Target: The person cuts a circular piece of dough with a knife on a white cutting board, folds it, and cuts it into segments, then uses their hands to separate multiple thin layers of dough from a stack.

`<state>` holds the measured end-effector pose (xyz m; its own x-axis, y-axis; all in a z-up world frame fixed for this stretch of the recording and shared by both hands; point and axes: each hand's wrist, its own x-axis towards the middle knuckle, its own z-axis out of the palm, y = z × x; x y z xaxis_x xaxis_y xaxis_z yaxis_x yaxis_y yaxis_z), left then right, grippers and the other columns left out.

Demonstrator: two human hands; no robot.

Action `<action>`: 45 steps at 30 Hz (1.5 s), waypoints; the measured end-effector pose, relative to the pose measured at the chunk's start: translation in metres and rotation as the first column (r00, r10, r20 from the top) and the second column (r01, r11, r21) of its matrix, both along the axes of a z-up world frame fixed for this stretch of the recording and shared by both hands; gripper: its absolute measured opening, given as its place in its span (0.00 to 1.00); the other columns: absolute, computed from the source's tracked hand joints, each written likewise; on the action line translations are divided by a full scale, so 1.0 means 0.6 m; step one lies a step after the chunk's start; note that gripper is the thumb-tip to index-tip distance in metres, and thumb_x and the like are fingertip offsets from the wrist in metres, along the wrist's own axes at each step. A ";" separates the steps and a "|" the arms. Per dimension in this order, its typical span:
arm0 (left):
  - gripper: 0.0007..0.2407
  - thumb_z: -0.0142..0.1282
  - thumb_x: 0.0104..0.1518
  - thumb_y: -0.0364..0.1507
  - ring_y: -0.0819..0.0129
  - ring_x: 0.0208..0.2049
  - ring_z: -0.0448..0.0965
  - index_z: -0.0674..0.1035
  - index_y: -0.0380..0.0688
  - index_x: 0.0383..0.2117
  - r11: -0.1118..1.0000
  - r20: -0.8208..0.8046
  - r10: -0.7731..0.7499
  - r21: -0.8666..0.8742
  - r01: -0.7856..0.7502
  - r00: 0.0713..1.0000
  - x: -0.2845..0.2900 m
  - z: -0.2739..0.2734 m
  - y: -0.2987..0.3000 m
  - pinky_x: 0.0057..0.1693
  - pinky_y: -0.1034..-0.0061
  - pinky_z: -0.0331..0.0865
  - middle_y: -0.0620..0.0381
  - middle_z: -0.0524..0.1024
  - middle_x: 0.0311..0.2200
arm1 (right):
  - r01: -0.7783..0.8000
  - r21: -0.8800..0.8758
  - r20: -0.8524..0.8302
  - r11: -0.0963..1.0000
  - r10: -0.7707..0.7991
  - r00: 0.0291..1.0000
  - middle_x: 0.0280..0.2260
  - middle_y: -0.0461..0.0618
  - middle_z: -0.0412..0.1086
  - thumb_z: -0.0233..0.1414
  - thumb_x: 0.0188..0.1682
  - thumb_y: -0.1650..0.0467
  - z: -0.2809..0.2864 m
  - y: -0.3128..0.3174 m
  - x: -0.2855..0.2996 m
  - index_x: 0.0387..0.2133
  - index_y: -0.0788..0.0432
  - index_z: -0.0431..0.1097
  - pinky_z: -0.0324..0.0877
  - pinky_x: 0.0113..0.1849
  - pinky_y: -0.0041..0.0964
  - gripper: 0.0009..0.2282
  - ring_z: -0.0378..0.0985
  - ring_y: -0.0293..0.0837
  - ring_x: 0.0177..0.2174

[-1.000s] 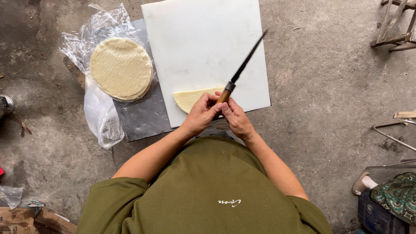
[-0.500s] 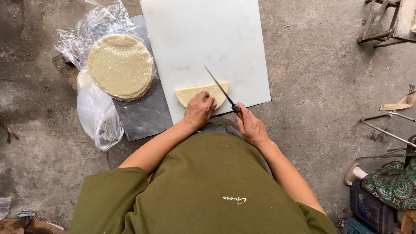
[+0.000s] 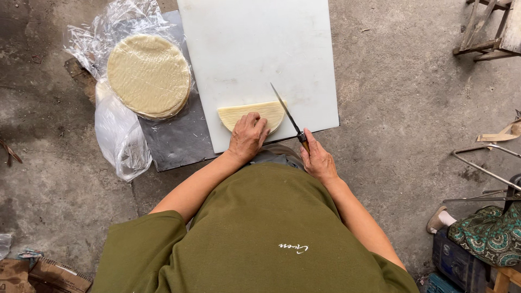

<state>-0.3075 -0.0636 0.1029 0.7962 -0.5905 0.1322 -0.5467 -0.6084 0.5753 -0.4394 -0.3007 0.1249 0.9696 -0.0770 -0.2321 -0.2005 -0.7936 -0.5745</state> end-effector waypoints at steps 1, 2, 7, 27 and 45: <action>0.12 0.66 0.55 0.29 0.59 0.41 0.73 0.78 0.40 0.42 1.000 -0.012 0.014 0.009 -0.014 1.000 -0.001 -0.002 -0.001 0.46 0.66 0.70 0.51 0.69 0.42 | -0.042 -0.019 0.011 0.999 0.042 0.999 0.37 0.56 0.73 0.53 0.54 0.69 0.002 -0.002 0.002 0.69 0.47 0.50 0.76 0.33 0.51 0.29 0.79 0.58 0.30; 0.13 0.66 0.56 0.29 0.59 0.41 0.73 0.78 0.38 0.43 0.999 -0.027 0.028 0.019 -0.027 0.999 -0.005 -0.003 -0.001 0.46 0.67 0.71 0.50 0.69 0.43 | -0.083 -0.038 0.019 0.996 0.084 0.996 0.35 0.55 0.72 0.54 0.54 0.69 0.003 -0.002 0.001 0.69 0.46 0.49 0.75 0.31 0.51 0.30 0.78 0.57 0.28; 0.17 0.67 0.54 0.28 0.56 0.45 0.73 0.77 0.34 0.47 0.995 -0.002 0.090 0.033 -0.090 0.996 -0.012 -0.005 -0.005 0.51 0.67 0.72 0.46 0.69 0.46 | -0.249 -0.128 -0.054 0.960 0.243 0.968 0.27 0.53 0.64 0.52 0.55 0.69 0.008 0.000 0.007 0.71 0.39 0.45 0.75 0.27 0.48 0.32 0.73 0.52 0.20; 0.21 0.68 0.51 0.28 0.52 0.48 0.73 0.74 0.32 0.49 0.992 -0.035 0.106 0.073 -0.103 0.994 -0.016 0.004 -0.014 0.53 0.64 0.71 0.45 0.68 0.49 | -0.302 -0.159 -0.129 0.940 0.283 0.950 0.27 0.55 0.64 0.52 0.53 0.69 0.019 0.016 0.005 0.71 0.35 0.43 0.76 0.25 0.50 0.34 0.73 0.53 0.20; 0.19 0.67 0.52 0.29 0.54 0.47 0.72 0.75 0.35 0.47 0.991 -0.003 0.104 0.091 -0.103 0.995 -0.020 -0.001 -0.012 0.52 0.64 0.70 0.46 0.67 0.49 | -0.342 -0.151 -0.299 0.928 0.287 0.910 0.29 0.60 0.66 0.52 0.52 0.69 0.033 0.024 0.013 0.71 0.37 0.39 0.77 0.27 0.52 0.36 0.76 0.57 0.21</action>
<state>-0.3196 -0.0708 0.1023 0.8543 -0.5144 0.0754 -0.4739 -0.7108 0.5198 -0.4318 -0.2864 0.1445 0.8546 0.1508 -0.4969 -0.0458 -0.9313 -0.3614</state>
